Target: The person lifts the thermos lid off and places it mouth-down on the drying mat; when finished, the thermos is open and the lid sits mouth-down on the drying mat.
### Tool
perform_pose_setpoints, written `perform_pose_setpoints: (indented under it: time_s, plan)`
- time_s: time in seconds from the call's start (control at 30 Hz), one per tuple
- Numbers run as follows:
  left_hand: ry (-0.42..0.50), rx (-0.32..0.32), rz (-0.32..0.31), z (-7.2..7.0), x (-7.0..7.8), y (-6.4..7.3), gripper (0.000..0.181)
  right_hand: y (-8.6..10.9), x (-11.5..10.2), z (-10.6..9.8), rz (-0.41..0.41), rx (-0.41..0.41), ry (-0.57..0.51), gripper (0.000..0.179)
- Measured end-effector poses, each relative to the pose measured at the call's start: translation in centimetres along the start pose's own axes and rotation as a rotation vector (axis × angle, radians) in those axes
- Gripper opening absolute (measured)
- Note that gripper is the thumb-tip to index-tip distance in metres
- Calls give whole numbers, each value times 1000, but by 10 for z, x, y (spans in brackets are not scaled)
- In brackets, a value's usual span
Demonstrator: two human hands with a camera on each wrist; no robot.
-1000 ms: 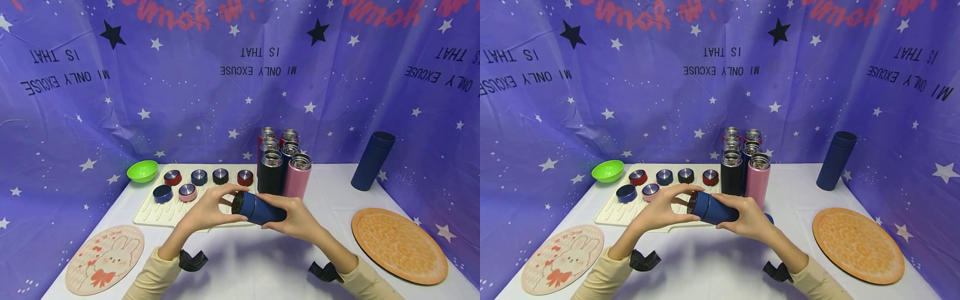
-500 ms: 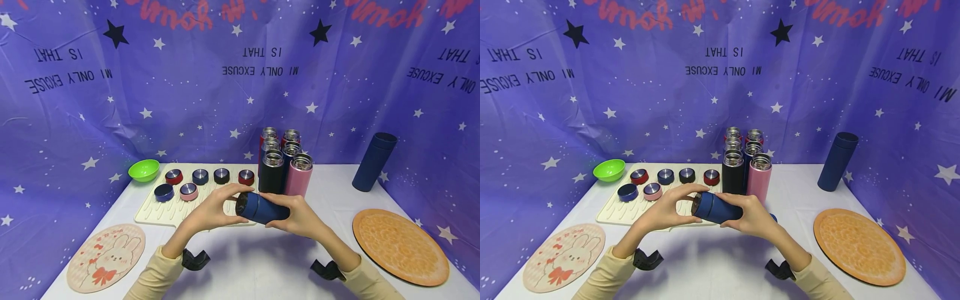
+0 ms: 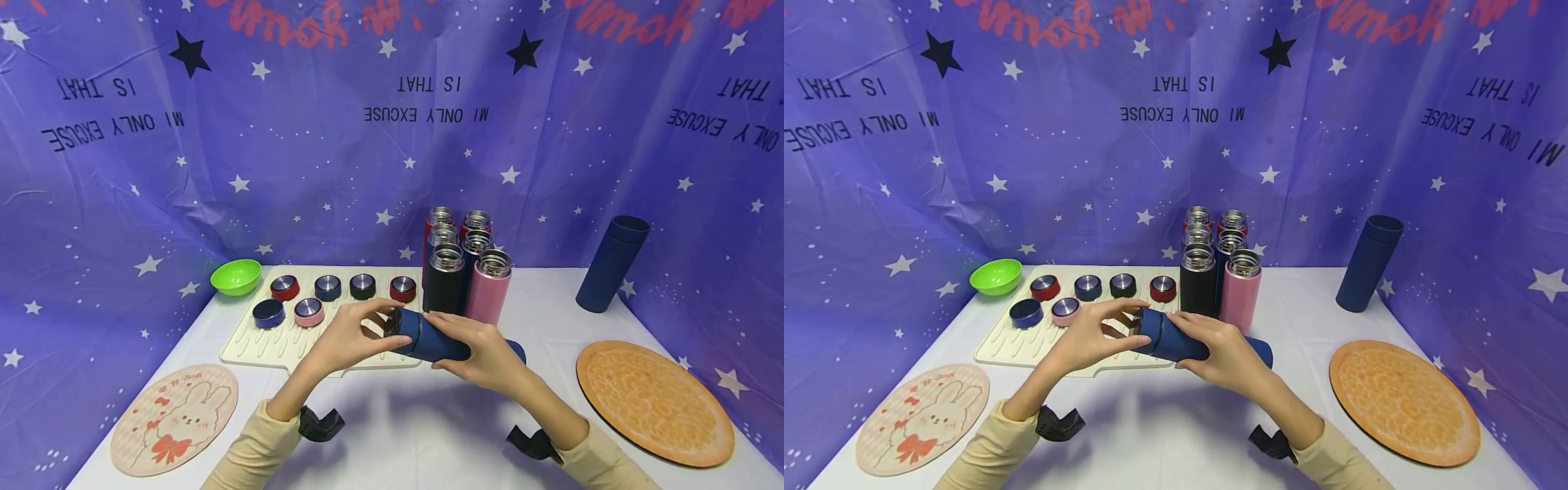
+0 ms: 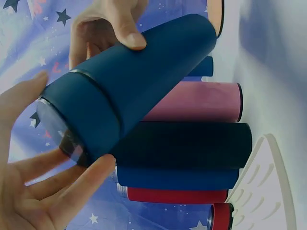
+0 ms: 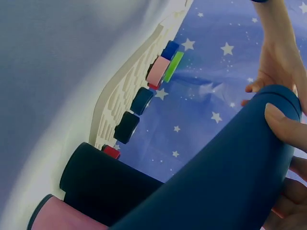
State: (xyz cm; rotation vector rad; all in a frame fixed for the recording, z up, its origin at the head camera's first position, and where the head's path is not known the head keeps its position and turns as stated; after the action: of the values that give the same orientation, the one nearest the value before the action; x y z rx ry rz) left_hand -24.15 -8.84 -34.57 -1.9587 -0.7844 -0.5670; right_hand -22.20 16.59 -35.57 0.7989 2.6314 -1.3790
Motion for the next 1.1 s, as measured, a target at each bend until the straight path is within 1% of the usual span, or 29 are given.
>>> perform_pose_setpoints:
  time_s: [0.07,0.1,0.17,0.27,0.33,0.4,0.43,0.5,0.57,0.63,0.77,0.83,0.87,0.93,0.97,1.1]
  plan:
    - [-11,7,-18,0,0,0,49,1,-1,0,-4,7,14,76]
    - [-15,-2,-7,0,0,0,49,1,-1,0,2,5,11,76]
    - [-4,-37,51,0,0,-1,55,1,0,0,30,-7,-14,76]
    - [26,-94,181,0,0,-2,66,2,5,-2,80,-32,-71,75]
    - [46,-117,251,0,1,-3,70,2,8,-3,111,-49,-104,74]
    - [55,-125,285,-1,1,-3,70,2,10,-4,126,-59,-122,73]
    - [55,-126,291,-1,0,-3,70,2,11,-4,129,-63,-126,73]
    - [53,-125,280,-1,0,-2,69,2,11,-4,130,-66,-119,74]
    - [41,-113,241,0,-2,-2,69,2,10,-4,116,-61,-101,74]
    - [32,-94,170,1,-3,-1,68,1,9,-2,88,-48,-74,75]
    - [7,-38,3,1,-2,1,60,1,4,0,11,-10,-14,76]
    - [-3,-32,-48,1,-1,1,57,1,2,0,-16,5,14,77]
    - [-8,-36,-58,1,0,1,57,0,1,0,-23,9,21,76]
    - [2,-60,-39,1,0,0,58,0,1,0,-13,2,14,76]
    - [10,-76,-12,1,0,0,59,0,1,-1,5,-9,0,76]
    - [47,-134,154,2,0,-1,67,1,7,-5,98,-75,-80,75]
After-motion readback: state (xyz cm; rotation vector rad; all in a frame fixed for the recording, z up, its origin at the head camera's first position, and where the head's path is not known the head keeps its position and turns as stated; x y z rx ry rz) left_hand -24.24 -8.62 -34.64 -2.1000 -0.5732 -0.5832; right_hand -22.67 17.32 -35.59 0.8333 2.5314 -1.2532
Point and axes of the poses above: each hand's wrist, its own y-axis away from the middle knuckle, its own z-axis out of the palm, x = y × z, the point moved 1 cm from there along -y, towards the middle knuckle, and after that the axes turned 9 degrees about x, right-handed, at the moved point
